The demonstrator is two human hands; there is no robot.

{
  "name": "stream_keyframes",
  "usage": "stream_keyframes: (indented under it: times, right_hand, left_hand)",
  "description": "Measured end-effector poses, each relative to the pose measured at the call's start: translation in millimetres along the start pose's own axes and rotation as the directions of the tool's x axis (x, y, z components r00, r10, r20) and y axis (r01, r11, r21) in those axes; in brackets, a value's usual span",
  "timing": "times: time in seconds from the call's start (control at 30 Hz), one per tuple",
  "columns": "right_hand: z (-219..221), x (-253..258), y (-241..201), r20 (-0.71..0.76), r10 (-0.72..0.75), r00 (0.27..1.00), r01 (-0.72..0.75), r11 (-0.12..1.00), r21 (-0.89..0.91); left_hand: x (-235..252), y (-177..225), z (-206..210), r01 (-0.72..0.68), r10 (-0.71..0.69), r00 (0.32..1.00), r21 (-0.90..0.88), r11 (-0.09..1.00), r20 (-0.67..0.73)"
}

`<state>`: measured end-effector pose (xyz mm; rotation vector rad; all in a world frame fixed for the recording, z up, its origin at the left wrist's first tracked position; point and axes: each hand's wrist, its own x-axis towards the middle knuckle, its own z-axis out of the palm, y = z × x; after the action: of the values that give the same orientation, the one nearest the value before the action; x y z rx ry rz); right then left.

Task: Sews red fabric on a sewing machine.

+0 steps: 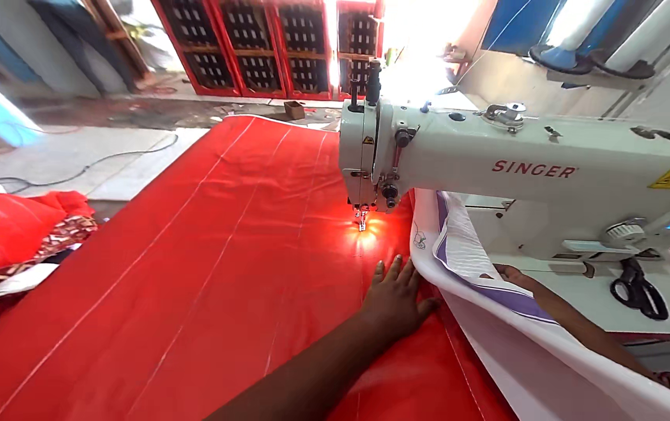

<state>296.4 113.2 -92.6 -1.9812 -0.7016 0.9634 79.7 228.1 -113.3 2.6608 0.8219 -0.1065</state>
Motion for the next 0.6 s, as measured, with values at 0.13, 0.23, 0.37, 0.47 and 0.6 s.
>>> stream_keyframes:
  times: [0.13, 0.23, 0.37, 0.47, 0.6]
  right_hand:
    - [-2.1, 4.5, 7.2, 0.008, -0.019, 1.0, 0.019, 1.0, 0.02]
    - [-2.0, 14.9, 14.1, -0.017, -0.022, 1.0, 0.022, 1.0, 0.002]
    - [-1.4, 14.6, 12.4, -0.011, -0.027, 1.0, 0.027, 1.0, 0.007]
    - [0.4, 13.5, 12.9, -0.011, -0.035, 0.999, 0.036, 0.999, 0.022]
    - [-1.1, 18.5, 20.1, -0.024, -0.077, 0.997, 0.076, 0.996, -0.036]
  left_hand:
    - [0.9, -0.5, -5.1, -0.008, 0.008, 1.0, 0.003, 1.0, 0.022]
    - [0.7, 1.1, -3.7, -0.004, 0.003, 1.0, 0.014, 1.0, 0.028]
    - [-5.1, -9.9, -7.7, 0.039, -0.04, 0.998, 0.013, 0.999, 0.048]
    - [-26.8, -32.1, -6.8, 0.151, -0.15, 0.988, 0.025, 0.988, -0.03]
    - [-67.1, -82.5, -14.3, 0.265, -0.26, 0.961, 0.044, 0.963, -0.094]
